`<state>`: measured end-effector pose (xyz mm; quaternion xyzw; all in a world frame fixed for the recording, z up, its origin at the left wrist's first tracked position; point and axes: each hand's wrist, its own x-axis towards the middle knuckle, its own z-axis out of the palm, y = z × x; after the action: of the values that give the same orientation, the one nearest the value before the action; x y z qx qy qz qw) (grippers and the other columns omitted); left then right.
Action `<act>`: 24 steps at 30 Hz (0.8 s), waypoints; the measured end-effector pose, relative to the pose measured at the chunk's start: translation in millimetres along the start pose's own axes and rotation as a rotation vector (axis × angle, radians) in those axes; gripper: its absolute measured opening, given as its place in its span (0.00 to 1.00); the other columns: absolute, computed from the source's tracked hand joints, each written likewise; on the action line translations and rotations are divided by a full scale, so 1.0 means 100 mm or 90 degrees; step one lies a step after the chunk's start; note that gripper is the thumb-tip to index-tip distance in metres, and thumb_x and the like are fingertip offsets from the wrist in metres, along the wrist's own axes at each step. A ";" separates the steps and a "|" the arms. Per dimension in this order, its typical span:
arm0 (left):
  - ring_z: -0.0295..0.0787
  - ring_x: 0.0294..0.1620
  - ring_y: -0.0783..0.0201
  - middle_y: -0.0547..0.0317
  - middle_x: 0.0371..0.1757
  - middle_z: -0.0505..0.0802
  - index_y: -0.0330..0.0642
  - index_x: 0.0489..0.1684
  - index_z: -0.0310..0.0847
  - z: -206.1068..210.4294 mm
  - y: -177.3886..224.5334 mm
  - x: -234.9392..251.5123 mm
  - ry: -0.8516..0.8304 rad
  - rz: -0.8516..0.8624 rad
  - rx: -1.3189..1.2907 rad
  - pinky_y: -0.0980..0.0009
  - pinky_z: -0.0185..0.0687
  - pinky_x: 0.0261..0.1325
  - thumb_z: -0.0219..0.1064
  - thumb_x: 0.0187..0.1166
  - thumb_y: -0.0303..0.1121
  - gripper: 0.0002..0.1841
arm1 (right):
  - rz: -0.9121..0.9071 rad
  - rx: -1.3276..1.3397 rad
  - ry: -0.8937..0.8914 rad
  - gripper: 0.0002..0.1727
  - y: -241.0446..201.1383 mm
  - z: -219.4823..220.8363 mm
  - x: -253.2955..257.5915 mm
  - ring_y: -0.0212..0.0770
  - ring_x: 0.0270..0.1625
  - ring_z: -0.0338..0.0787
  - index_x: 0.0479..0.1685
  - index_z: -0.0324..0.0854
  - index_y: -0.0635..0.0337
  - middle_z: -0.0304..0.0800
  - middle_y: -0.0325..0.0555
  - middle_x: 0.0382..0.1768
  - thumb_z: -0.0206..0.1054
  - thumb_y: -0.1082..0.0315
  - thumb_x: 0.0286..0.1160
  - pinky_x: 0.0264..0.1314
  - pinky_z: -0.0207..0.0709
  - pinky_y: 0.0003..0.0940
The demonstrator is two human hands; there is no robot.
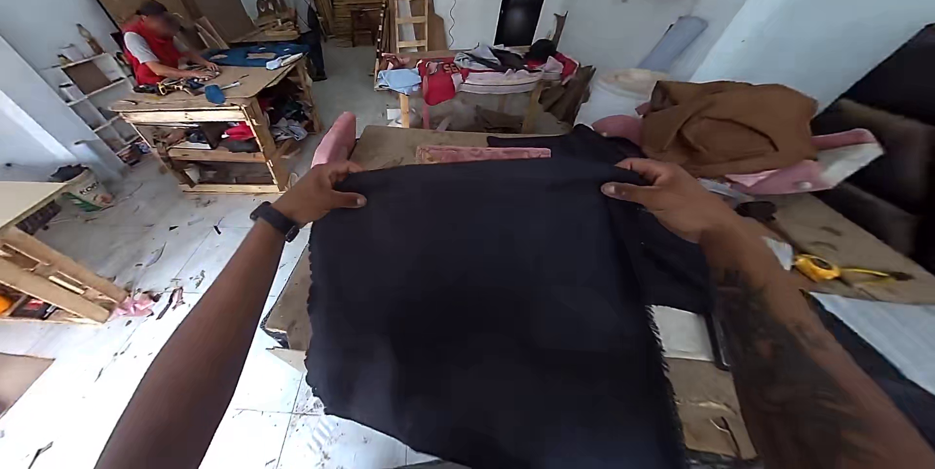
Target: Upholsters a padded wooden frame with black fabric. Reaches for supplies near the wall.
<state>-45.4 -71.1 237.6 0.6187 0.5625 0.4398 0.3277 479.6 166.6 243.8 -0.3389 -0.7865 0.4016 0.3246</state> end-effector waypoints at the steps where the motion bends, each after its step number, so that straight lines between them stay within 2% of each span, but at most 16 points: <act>1: 0.96 0.48 0.53 0.47 0.49 0.96 0.38 0.64 0.84 0.06 -0.11 0.13 0.009 -0.006 -0.009 0.53 0.94 0.55 0.81 0.65 0.21 0.25 | 0.012 0.008 0.016 0.07 0.14 -0.02 0.04 0.39 0.38 0.89 0.48 0.86 0.57 0.92 0.44 0.39 0.72 0.70 0.76 0.42 0.87 0.42; 4: 0.95 0.49 0.54 0.47 0.50 0.96 0.38 0.62 0.85 0.22 -0.38 0.54 0.066 -0.020 -0.042 0.54 0.93 0.56 0.81 0.67 0.23 0.22 | 0.043 0.044 0.049 0.09 0.63 -0.15 0.22 0.42 0.39 0.91 0.51 0.86 0.59 0.92 0.48 0.41 0.74 0.70 0.75 0.43 0.89 0.46; 7: 0.95 0.50 0.56 0.49 0.51 0.96 0.40 0.62 0.85 0.40 -0.63 0.90 0.142 -0.029 -0.045 0.55 0.93 0.57 0.81 0.70 0.27 0.21 | 0.072 0.069 0.066 0.10 1.13 -0.25 0.46 0.41 0.38 0.91 0.51 0.86 0.58 0.93 0.47 0.41 0.75 0.69 0.74 0.41 0.88 0.43; 11: 0.95 0.49 0.56 0.50 0.51 0.96 0.40 0.62 0.85 0.60 -0.83 1.34 0.230 -0.032 -0.032 0.55 0.94 0.56 0.80 0.70 0.27 0.21 | 0.075 0.130 0.105 0.13 1.67 -0.36 0.91 0.39 0.39 0.91 0.54 0.87 0.57 0.94 0.46 0.42 0.77 0.70 0.72 0.42 0.88 0.39; 14: 0.95 0.50 0.57 0.50 0.51 0.96 0.40 0.64 0.84 0.68 -0.94 1.55 0.282 -0.030 -0.037 0.57 0.94 0.55 0.78 0.73 0.25 0.20 | 0.076 0.159 0.112 0.14 1.93 -0.36 1.24 0.36 0.38 0.91 0.55 0.86 0.56 0.94 0.43 0.41 0.77 0.69 0.71 0.40 0.87 0.36; 17: 0.95 0.48 0.57 0.50 0.50 0.96 0.42 0.68 0.81 0.70 -1.04 1.75 0.335 -0.017 -0.040 0.58 0.94 0.53 0.76 0.76 0.26 0.21 | 0.062 0.192 0.109 0.15 2.12 -0.36 1.58 0.37 0.39 0.91 0.56 0.86 0.56 0.93 0.44 0.42 0.77 0.70 0.71 0.43 0.89 0.37; 20: 0.96 0.46 0.59 0.51 0.47 0.96 0.43 0.72 0.76 0.74 -1.15 1.92 0.396 -0.016 -0.041 0.59 0.93 0.53 0.75 0.77 0.27 0.24 | 0.039 0.142 0.187 0.19 2.30 -0.21 1.81 0.40 0.38 0.90 0.60 0.84 0.54 0.92 0.45 0.42 0.79 0.69 0.70 0.43 0.88 0.40; 21: 0.96 0.45 0.59 0.51 0.46 0.96 0.43 0.73 0.73 0.76 -1.20 1.97 0.417 -0.011 -0.032 0.59 0.93 0.53 0.75 0.77 0.27 0.25 | 0.024 0.090 0.238 0.22 2.32 -0.12 1.84 0.41 0.42 0.91 0.64 0.83 0.53 0.92 0.46 0.47 0.79 0.68 0.70 0.46 0.88 0.43; 22: 0.96 0.46 0.58 0.51 0.46 0.96 0.43 0.74 0.70 0.79 -1.26 2.01 0.432 -0.003 -0.016 0.57 0.94 0.53 0.75 0.77 0.27 0.27 | 0.007 0.028 0.285 0.27 2.32 -0.02 1.82 0.42 0.54 0.90 0.71 0.79 0.51 0.89 0.47 0.58 0.79 0.65 0.71 0.55 0.88 0.48; 23: 0.96 0.48 0.57 0.51 0.49 0.96 0.43 0.76 0.66 0.82 -1.32 2.05 0.441 0.003 0.004 0.56 0.94 0.55 0.75 0.77 0.27 0.29 | -0.016 -0.034 0.310 0.33 2.27 0.07 1.76 0.43 0.73 0.82 0.80 0.73 0.49 0.79 0.46 0.75 0.77 0.59 0.74 0.69 0.84 0.51; 24: 0.95 0.51 0.56 0.51 0.53 0.95 0.44 0.77 0.64 0.86 -1.38 2.07 0.447 0.006 0.027 0.54 0.94 0.56 0.74 0.78 0.28 0.30 | -0.069 -0.081 0.325 0.37 2.21 0.18 1.67 0.47 0.86 0.69 0.85 0.68 0.51 0.67 0.48 0.85 0.73 0.52 0.76 0.80 0.75 0.53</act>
<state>-26.8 161.5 115.5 0.4388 0.6472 0.6154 0.0995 432.4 390.7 87.6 -0.4066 -0.7194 0.2351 0.5117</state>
